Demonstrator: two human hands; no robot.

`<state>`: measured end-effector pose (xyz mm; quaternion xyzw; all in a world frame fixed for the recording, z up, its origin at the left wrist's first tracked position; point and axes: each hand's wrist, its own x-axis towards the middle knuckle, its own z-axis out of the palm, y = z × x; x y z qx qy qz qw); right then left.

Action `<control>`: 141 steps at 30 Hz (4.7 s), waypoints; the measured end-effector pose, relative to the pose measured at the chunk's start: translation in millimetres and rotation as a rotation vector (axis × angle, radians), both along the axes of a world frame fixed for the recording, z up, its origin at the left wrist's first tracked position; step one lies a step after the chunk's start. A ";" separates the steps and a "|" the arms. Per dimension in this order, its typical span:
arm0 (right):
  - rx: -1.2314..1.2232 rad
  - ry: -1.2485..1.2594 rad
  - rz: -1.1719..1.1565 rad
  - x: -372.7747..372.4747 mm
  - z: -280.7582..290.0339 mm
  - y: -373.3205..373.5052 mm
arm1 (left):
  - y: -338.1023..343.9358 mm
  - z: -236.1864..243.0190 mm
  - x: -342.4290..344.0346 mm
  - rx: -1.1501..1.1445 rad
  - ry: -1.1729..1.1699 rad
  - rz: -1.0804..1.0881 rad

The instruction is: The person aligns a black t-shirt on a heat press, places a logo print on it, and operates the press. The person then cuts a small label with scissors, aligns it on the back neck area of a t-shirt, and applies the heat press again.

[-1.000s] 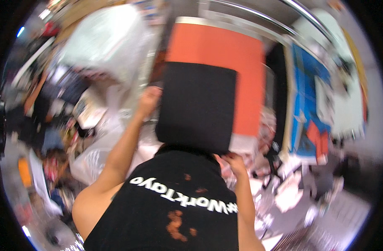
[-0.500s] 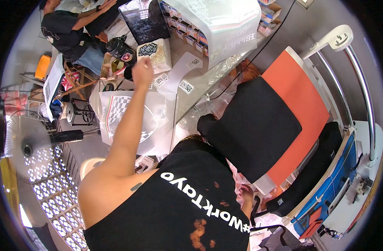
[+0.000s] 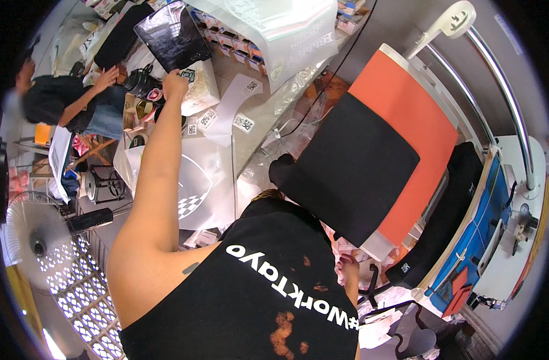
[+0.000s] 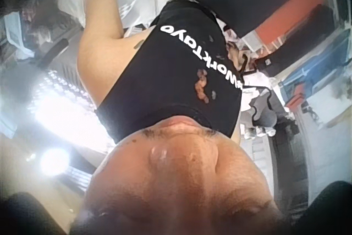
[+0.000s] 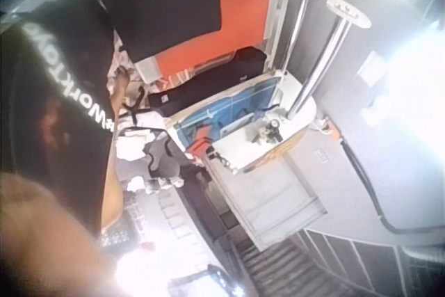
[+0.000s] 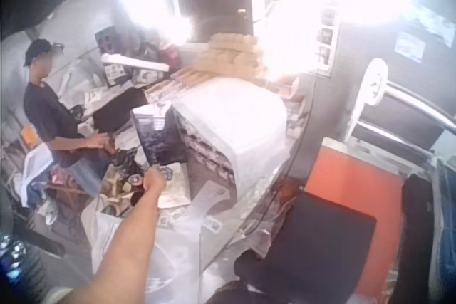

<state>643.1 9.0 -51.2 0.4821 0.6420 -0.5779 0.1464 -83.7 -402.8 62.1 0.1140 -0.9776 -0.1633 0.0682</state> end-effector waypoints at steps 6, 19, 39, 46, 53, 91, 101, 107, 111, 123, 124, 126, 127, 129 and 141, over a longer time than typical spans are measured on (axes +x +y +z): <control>0.018 0.004 0.025 14.9 9.3 -3.8 | -22.6 1.7 -33.8 -0.065 -0.155 0.025; 0.033 0.222 0.235 -103.2 178.8 12.4 | 190.2 62.9 215.4 1.656 -0.690 -0.359; 0.508 0.251 -0.348 -262.6 171.2 101.7 | 374.6 49.2 337.9 0.716 0.025 -1.404; 0.783 0.133 -0.138 -283.7 177.3 183.7 | 412.1 45.7 325.2 0.409 0.267 -1.744; 0.541 -0.200 0.203 -322.7 197.1 227.5 | 429.0 36.1 361.3 0.282 0.219 -1.939; 1.353 0.326 0.316 -247.3 153.6 82.2 | 397.6 33.6 294.3 0.144 0.180 -1.882; 1.276 0.344 0.202 -235.7 156.7 84.3 | 390.2 30.6 284.4 0.488 0.217 -1.686; 1.318 0.322 0.237 -243.1 158.6 78.7 | 390.5 36.7 293.0 0.316 0.200 -1.682; 1.337 0.272 0.273 -247.0 155.0 75.7 | 391.1 38.6 295.5 0.197 0.202 -1.699; 1.339 0.278 0.263 -243.4 150.1 74.5 | 390.3 35.5 295.3 0.195 0.199 -1.696; 1.339 0.280 0.263 -243.4 150.2 74.5 | 390.4 35.5 295.4 0.199 0.197 -1.694; 1.338 0.283 0.262 -243.6 150.6 74.7 | 390.4 36.0 295.4 0.205 0.195 -1.694; 1.337 0.284 0.262 -243.5 150.3 74.8 | 390.3 36.1 295.4 0.207 0.193 -1.694; 1.335 0.285 0.262 -243.7 149.8 74.9 | 390.6 36.7 295.5 0.203 0.196 -1.689; 1.348 0.280 0.262 -246.3 150.5 74.8 | 391.1 32.9 295.1 0.214 0.210 -1.674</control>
